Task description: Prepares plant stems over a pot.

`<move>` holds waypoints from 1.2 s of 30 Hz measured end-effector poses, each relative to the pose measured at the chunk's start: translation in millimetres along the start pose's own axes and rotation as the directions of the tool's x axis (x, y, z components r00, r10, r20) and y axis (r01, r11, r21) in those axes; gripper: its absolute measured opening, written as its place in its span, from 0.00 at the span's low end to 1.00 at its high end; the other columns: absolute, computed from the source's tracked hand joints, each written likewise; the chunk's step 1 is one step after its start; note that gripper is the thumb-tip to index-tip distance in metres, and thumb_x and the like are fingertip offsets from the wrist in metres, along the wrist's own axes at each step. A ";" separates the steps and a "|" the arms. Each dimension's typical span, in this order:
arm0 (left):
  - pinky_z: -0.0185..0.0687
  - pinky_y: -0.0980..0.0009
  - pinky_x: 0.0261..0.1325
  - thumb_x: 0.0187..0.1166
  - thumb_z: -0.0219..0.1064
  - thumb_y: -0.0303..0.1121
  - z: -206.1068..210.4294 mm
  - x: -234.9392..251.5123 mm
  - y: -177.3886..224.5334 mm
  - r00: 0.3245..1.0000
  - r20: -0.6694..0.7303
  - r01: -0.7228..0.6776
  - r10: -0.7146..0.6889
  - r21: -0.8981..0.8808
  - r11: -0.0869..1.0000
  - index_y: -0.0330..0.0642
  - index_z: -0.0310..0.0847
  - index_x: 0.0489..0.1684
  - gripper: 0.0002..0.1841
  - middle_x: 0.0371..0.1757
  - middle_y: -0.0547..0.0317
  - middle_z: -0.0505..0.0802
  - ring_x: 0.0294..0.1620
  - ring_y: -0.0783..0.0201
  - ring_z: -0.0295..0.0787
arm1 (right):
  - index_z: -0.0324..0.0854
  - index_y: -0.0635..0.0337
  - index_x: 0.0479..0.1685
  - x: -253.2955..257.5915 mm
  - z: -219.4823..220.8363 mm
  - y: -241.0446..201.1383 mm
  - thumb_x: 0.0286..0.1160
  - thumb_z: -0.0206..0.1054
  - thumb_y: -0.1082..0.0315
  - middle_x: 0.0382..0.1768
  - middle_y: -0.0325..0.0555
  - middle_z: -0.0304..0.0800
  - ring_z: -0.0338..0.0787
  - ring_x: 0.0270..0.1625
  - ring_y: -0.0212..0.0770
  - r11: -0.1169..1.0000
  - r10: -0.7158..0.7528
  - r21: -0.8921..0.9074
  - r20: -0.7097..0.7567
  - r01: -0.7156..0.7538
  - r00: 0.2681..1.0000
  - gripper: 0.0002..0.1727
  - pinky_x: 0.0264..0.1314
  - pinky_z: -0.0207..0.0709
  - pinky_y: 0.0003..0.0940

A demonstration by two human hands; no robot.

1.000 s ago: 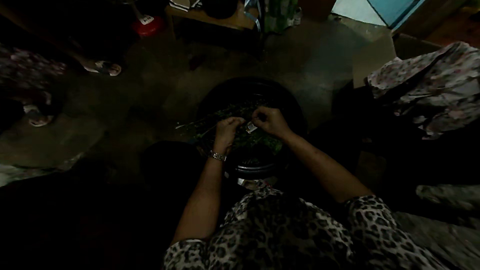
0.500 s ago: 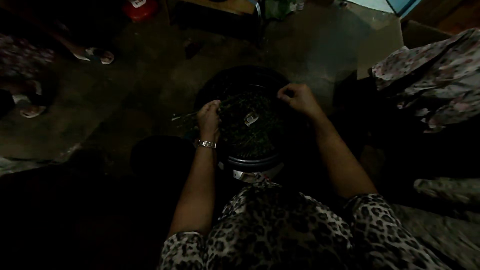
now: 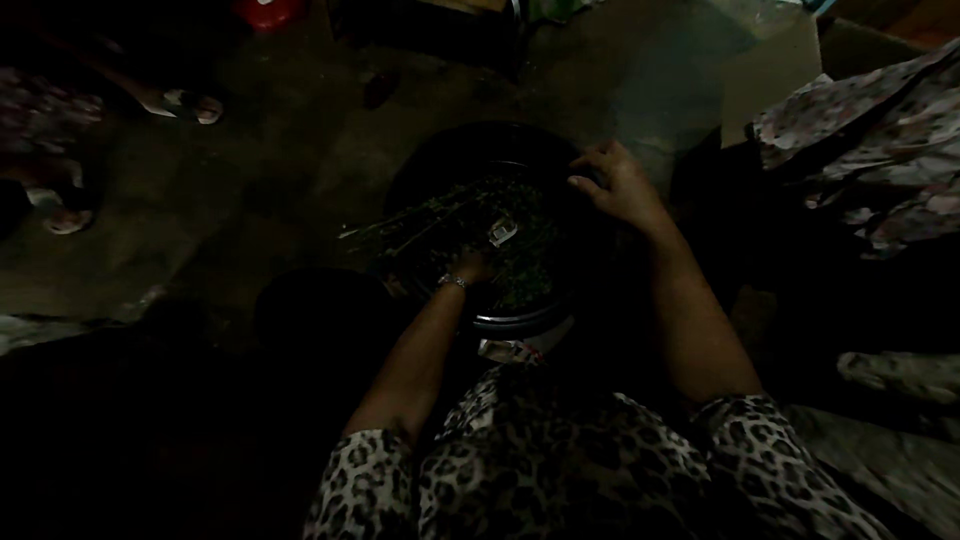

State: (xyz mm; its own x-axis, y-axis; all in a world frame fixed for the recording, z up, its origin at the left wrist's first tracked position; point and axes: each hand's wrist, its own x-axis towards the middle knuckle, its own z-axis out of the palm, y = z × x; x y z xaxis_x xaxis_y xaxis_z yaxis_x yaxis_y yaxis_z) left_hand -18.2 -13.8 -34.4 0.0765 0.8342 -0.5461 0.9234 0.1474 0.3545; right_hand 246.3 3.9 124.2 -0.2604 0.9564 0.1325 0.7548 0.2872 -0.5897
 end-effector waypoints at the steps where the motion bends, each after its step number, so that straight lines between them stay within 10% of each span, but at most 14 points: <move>1: 0.56 0.25 0.79 0.82 0.68 0.43 -2.2 2.3 -4.2 0.997 -0.071 0.019 -0.015 0.056 0.998 0.32 0.74 0.78 0.30 0.85 0.31 0.69 0.86 0.28 0.59 | 0.85 0.65 0.64 -0.3 -0.4 -0.5 0.85 0.66 0.60 0.73 0.68 0.77 0.76 0.75 0.67 1.000 -0.005 0.001 0.004 0.005 1.000 0.19 0.78 0.70 0.58; 5: 0.49 0.24 0.82 0.81 0.70 0.37 -24.4 21.1 -32.6 0.935 -0.348 0.096 -0.062 0.081 0.992 0.28 0.63 0.85 0.35 0.89 0.29 0.63 0.91 0.26 0.48 | 0.86 0.66 0.63 -0.8 0.9 1.8 0.85 0.66 0.59 0.70 0.70 0.79 0.77 0.73 0.69 0.997 -0.067 -0.022 0.026 0.067 0.997 0.20 0.76 0.71 0.59; 10: 0.53 0.28 0.82 0.83 0.67 0.38 -36.3 29.0 -53.3 0.926 -0.269 0.277 -0.265 0.007 0.961 0.31 0.56 0.88 0.37 0.83 0.27 0.71 0.86 0.29 0.62 | 0.87 0.67 0.63 0.5 3.7 3.7 0.84 0.68 0.59 0.68 0.68 0.82 0.78 0.72 0.69 0.997 -0.067 -0.028 0.096 0.070 0.993 0.20 0.75 0.71 0.61; 18: 0.75 0.37 0.73 0.85 0.64 0.30 -20.2 26.1 -44.7 0.970 -0.178 0.157 -0.164 -0.051 0.986 0.21 0.81 0.60 0.17 0.66 0.24 0.85 0.71 0.30 0.81 | 0.87 0.65 0.62 1.7 6.9 5.1 0.84 0.68 0.58 0.68 0.65 0.82 0.77 0.73 0.68 0.999 -0.026 -0.020 0.152 0.030 0.988 0.20 0.76 0.71 0.61; 25: 0.77 0.34 0.68 0.87 0.61 0.35 -40.9 -36.8 15.9 0.995 -0.062 0.078 -0.083 -0.075 0.994 0.29 0.70 0.76 0.24 0.64 0.26 0.86 0.66 0.30 0.84 | 0.87 0.63 0.63 0.2 2.3 3.2 0.85 0.67 0.56 0.69 0.64 0.82 0.77 0.73 0.67 0.999 0.002 -0.038 0.195 0.006 0.981 0.21 0.76 0.71 0.61; 28: 0.77 0.35 0.67 0.89 0.59 0.34 -63.4 -60.0 14.8 0.998 -0.060 0.003 -0.009 -0.097 0.995 0.27 0.79 0.66 0.18 0.59 0.27 0.88 0.63 0.33 0.86 | 0.86 0.66 0.63 -0.2 3.5 3.0 0.84 0.68 0.57 0.67 0.66 0.82 0.78 0.72 0.69 0.998 -0.035 -0.041 0.179 0.043 0.983 0.21 0.75 0.71 0.63; 36: 0.75 0.25 0.59 0.91 0.56 0.33 -158.6 -116.9 10.8 0.935 -0.350 0.023 0.050 0.201 0.979 0.32 0.81 0.63 0.15 0.56 0.25 0.88 0.61 0.24 0.85 | 0.87 0.65 0.63 0.4 4.7 2.7 0.84 0.67 0.56 0.67 0.66 0.83 0.79 0.71 0.68 0.998 -0.045 -0.042 0.172 0.053 0.984 0.21 0.74 0.72 0.61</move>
State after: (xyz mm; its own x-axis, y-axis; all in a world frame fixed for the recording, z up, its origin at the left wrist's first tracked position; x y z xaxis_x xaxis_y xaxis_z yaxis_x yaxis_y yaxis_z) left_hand -76.8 -25.5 153.7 -0.0141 0.9737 -0.2276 0.9816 0.0568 0.1825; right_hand 245.4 4.8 118.8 -0.3940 0.9189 0.0202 0.7643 0.3398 -0.5481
